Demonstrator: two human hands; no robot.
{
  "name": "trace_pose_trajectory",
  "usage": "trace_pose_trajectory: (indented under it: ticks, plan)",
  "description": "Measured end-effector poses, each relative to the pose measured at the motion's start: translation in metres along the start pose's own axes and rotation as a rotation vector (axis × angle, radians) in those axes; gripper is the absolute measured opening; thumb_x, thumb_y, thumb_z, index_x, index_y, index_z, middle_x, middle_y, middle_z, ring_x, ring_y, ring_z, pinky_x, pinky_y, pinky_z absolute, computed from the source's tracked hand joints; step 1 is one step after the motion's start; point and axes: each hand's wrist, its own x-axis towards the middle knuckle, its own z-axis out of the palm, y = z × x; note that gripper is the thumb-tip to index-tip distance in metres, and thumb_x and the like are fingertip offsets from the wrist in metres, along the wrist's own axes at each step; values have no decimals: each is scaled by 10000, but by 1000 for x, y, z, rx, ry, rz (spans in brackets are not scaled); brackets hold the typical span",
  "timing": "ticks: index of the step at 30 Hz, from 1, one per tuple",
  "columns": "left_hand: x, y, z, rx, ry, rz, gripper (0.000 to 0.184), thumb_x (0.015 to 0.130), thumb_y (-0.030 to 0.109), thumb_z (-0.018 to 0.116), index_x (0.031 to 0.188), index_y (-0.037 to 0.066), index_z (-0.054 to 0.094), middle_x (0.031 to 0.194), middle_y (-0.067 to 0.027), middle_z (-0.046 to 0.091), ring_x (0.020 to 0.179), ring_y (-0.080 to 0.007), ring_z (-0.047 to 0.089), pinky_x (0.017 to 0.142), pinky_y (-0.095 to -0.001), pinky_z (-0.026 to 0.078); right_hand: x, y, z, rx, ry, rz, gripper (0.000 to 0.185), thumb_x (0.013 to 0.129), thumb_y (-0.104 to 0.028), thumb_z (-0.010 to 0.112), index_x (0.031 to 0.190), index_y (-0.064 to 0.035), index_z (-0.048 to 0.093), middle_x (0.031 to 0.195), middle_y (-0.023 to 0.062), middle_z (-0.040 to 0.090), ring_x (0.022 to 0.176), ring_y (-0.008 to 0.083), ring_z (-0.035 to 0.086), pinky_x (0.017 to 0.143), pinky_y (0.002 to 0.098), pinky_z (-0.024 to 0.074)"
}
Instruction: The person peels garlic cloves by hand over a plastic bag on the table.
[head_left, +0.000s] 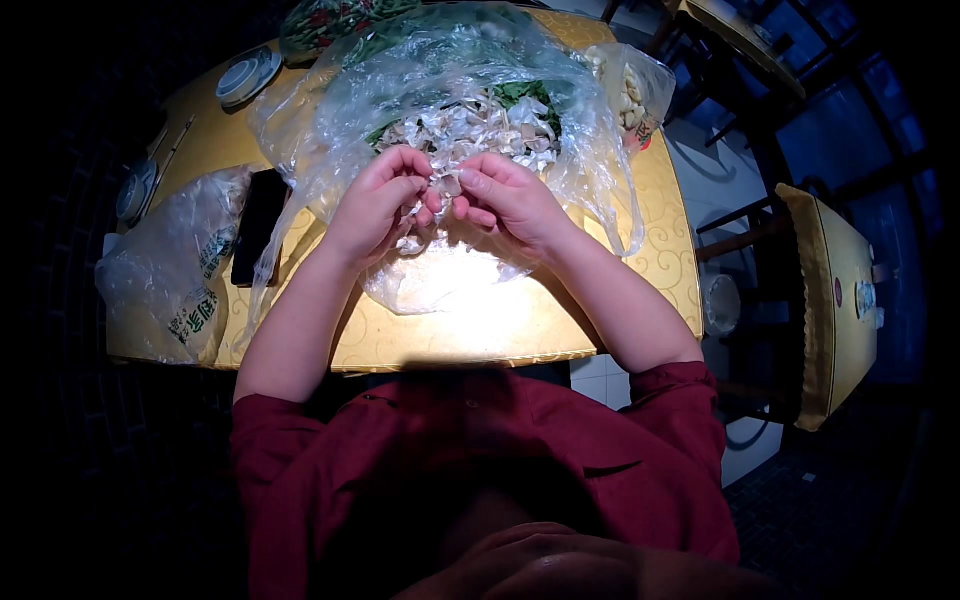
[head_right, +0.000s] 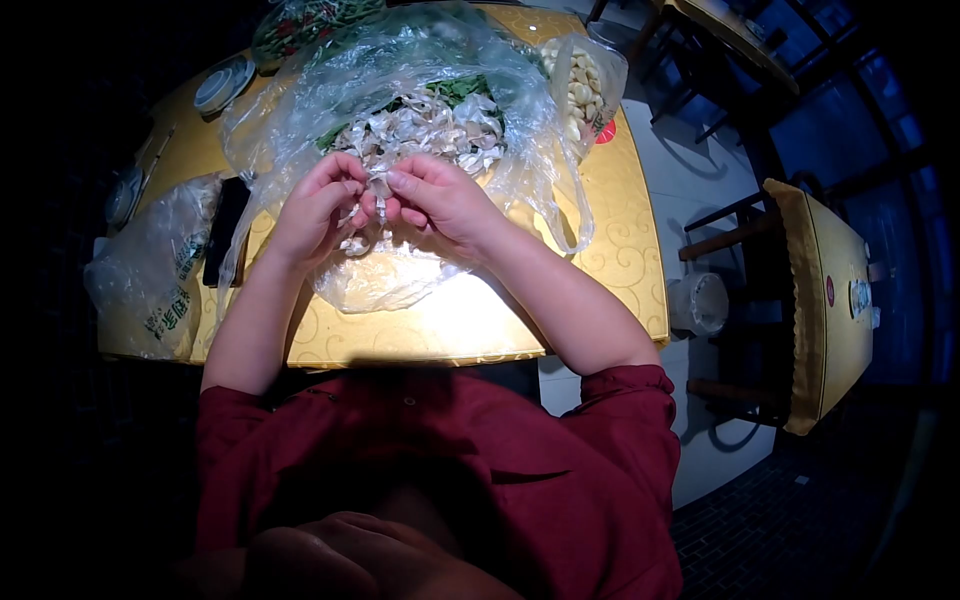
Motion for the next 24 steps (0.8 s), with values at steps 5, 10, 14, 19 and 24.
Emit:
trace_pose_trajectory:
  ticks: [5,10,14,19,24]
  plan:
    - [-1,2,-5,21,-52,-77,63,853,96,515,883,41,503,716,-4,525,544,-38,439,471,-156,344,3,2,1,-204,92,-130,171,858,-137,569,967,-20,509,777,50,593,576,36,457,508,157,374]
    - [-7,6,4,130,5,-97,115,831,118,586,907,37,556,718,23,536,534,-14,427,459,-144,328,3,3,-4,-550,155,-210,193,827,-132,604,973,-22,543,864,51,609,700,76,546,596,197,442]
    - [-6,4,3,139,58,-104,152,815,113,613,927,17,578,750,6,567,563,-29,476,478,-152,356,1,6,-4,-823,177,-363,201,815,-109,614,992,-32,558,874,36,602,757,88,568,654,221,463]
    - [-5,3,3,155,110,-102,137,807,97,620,905,7,588,747,-16,592,552,-35,482,462,-154,343,0,6,-5,-1060,157,-474,188,804,-105,622,976,-43,575,862,51,600,761,100,576,668,230,465]
    - [-4,1,3,174,122,-111,92,813,78,609,869,9,584,674,-3,574,445,-1,389,379,-141,262,1,3,-5,-1344,83,-686,180,786,-120,631,949,-57,590,806,94,584,706,197,580,625,281,463]
